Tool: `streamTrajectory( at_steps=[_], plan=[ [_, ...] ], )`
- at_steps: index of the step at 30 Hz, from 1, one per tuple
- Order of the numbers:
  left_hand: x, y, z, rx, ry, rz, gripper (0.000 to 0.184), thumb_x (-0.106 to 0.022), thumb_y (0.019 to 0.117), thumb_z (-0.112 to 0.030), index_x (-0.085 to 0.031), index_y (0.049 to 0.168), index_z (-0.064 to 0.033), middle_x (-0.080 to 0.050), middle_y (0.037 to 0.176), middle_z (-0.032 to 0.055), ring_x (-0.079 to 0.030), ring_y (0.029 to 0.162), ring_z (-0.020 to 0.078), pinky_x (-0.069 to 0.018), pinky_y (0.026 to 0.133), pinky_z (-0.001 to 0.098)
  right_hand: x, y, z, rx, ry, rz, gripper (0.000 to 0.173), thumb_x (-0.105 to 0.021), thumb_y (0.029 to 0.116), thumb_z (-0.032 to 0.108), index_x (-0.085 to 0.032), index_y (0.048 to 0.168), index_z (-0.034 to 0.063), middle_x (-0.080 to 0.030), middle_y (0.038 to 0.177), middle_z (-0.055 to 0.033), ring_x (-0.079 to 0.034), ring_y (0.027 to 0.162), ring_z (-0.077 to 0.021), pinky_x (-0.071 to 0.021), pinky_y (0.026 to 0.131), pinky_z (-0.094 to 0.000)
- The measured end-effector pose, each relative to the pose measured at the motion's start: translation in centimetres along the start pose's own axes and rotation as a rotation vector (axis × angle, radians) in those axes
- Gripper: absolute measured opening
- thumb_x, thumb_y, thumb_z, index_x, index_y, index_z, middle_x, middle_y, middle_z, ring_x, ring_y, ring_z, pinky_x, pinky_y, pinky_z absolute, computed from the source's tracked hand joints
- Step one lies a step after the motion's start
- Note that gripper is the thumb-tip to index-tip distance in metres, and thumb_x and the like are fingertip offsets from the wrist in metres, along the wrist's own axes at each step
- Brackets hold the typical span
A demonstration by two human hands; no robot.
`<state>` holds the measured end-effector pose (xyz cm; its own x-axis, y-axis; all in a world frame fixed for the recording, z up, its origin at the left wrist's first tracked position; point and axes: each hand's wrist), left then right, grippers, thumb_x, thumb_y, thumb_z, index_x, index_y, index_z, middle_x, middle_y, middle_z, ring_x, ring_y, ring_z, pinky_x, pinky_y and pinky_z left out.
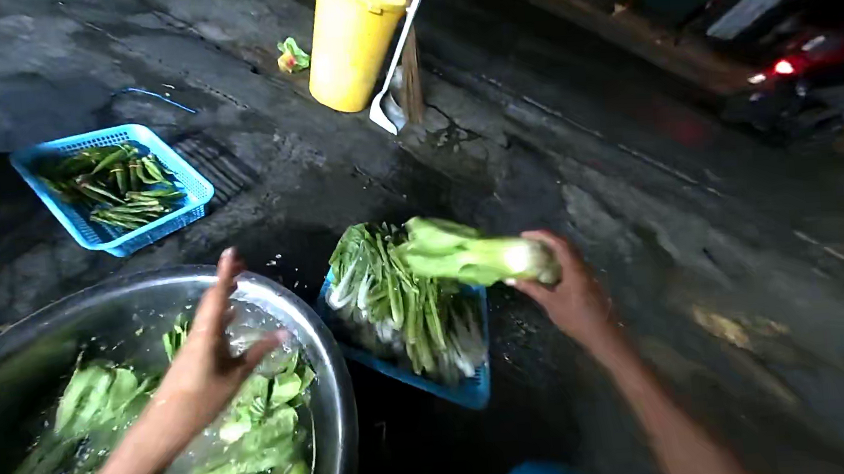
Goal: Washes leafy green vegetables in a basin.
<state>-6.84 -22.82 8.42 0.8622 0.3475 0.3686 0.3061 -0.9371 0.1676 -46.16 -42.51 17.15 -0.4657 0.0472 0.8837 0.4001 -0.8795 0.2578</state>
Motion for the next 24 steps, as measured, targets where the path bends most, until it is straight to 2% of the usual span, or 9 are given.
streamTrajectory(
  at_steps=[2, 4, 8, 11, 15, 17, 20, 21, 24],
  plan=[
    [2.6, -1.7, 2.5, 0.15, 0.038, -0.05, 0.098, -0.075, 0.0907, -0.037, -0.017, 0.163, -0.005, -0.034, 0.161, 0.0247, -0.044, 0.144, 0.0364, -0.0474, 0.109, 0.0497, -0.3, -0.1, -3.6, -0.127, -0.067, -0.133, 0.068, -0.08, 0.0883, 0.011, -0.048, 0.148, 0.004, -0.053, 0.144, -0.029, -0.056, 0.128, -0.0492, -0.0447, 0.102, -0.0704],
    [4.8, -3.7, 4.5, 0.268, 0.084, -0.087, 0.093, -0.073, 0.0925, -0.029, -0.018, 0.163, -0.0032, -0.033, 0.16, 0.0271, -0.044, 0.143, 0.0386, -0.047, 0.109, 0.0497, -2.7, -0.6, -7.4, -0.225, -0.101, -0.208, 0.065, -0.078, 0.0901, 0.012, -0.049, 0.147, 0.0034, -0.051, 0.145, -0.0304, -0.054, 0.13, -0.0495, -0.0451, 0.105, -0.0671],
    [8.2, -7.2, 6.8, 0.47, 0.169, -0.118, 0.085, -0.071, 0.0962, -0.018, -0.019, 0.161, -0.0004, -0.035, 0.158, 0.0304, -0.044, 0.141, 0.0446, -0.0439, 0.109, 0.0561, -11.3, -5.4, -11.7, -0.3, -0.179, -0.069, 0.055, -0.072, 0.0929, 0.01, -0.055, 0.144, 0.0013, -0.047, 0.145, -0.0359, -0.054, 0.128, -0.0537, -0.0493, 0.102, -0.0641],
    [10.0, -9.6, 7.8, 0.569, 0.256, -0.1, 0.082, -0.072, 0.0969, -0.021, -0.024, 0.161, -0.0027, -0.04, 0.156, 0.0292, -0.048, 0.138, 0.0446, -0.0446, 0.108, 0.0576, -17.8, -11.1, -12.7, -0.213, -0.193, 0.137, 0.043, -0.066, 0.0955, 0.005, -0.062, 0.138, 0.0035, -0.049, 0.145, -0.0352, -0.053, 0.129, -0.0542, -0.0492, 0.103, -0.0638],
    [11.8, -12.4, 8.2, 0.684, 0.353, -0.042, 0.075, -0.07, 0.0987, -0.026, -0.031, 0.158, -0.0016, -0.042, 0.154, 0.0296, -0.047, 0.139, 0.0442, -0.0396, 0.114, 0.0567, -18.9, -12.2, -13.7, -0.039, -0.116, 0.124, 0.036, -0.065, 0.0925, -0.004, -0.065, 0.128, -0.0053, -0.048, 0.142, -0.0407, -0.047, 0.132, -0.0602, -0.0424, 0.107, -0.0687],
    [12.3, -13.0, 9.2, 0.705, 0.394, 0.005, 0.065, -0.069, 0.0996, -0.024, -0.041, 0.153, 0.0003, -0.045, 0.151, 0.0298, -0.047, 0.139, 0.0439, -0.0383, 0.115, 0.0562, -17.6, -11.0, -12.5, -0.088, -0.161, 0.264, 0.044, -0.068, 0.0894, -0.006, -0.062, 0.133, -0.0058, -0.047, 0.144, -0.0409, -0.047, 0.132, -0.0608, -0.0427, 0.106, -0.0699],
    [12.3, -13.8, 12.0, 0.724, 0.473, 0.173, 0.047, -0.063, 0.1024, -0.02, -0.054, 0.144, -0.0009, -0.05, 0.149, 0.0259, -0.05, 0.137, 0.0424, -0.0398, 0.114, 0.0572, -14.6, -7.5, -8.8, -0.147, -0.206, 0.478, 0.067, -0.078, 0.0842, -0.002, -0.052, 0.146, 0.0008, -0.039, 0.151, -0.0394, -0.044, 0.135, -0.0597, -0.0421, 0.106, -0.0706],
    [12.0, -14.2, 12.9, 0.74, 0.485, 0.229, 0.043, -0.061, 0.1031, -0.019, -0.056, 0.142, -0.0021, -0.051, 0.149, 0.0248, -0.051, 0.136, 0.0429, -0.0406, 0.113, 0.0591, -13.8, -6.2, -6.6, -0.091, -0.199, 0.48, 0.066, -0.076, 0.0866, 0.0, -0.052, 0.148, 0.0015, -0.039, 0.151, -0.0386, -0.044, 0.135, -0.0588, -0.0426, 0.106, -0.07],
    [9.6, -15.3, 15.1, 0.77, 0.436, 0.324, 0.037, -0.056, 0.105, -0.018, -0.059, 0.139, -0.0033, -0.057, 0.143, 0.0241, -0.057, 0.129, 0.0442, -0.0442, 0.107, 0.0633, -14.3, -3.0, 3.2, 0.245, -0.088, 0.439, 0.04, -0.066, 0.0959, 0.004, -0.062, 0.136, -0.0016, -0.054, 0.142, -0.0312, -0.057, 0.128, -0.0486, -0.0486, 0.104, -0.0618]
  ],
)
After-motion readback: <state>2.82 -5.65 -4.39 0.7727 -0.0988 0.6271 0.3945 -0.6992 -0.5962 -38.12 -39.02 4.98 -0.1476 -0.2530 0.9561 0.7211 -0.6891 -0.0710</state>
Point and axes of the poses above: each hand's wrist, its own y-axis towards the middle knuckle, its own x-axis out of the back of the hand, z = x × y
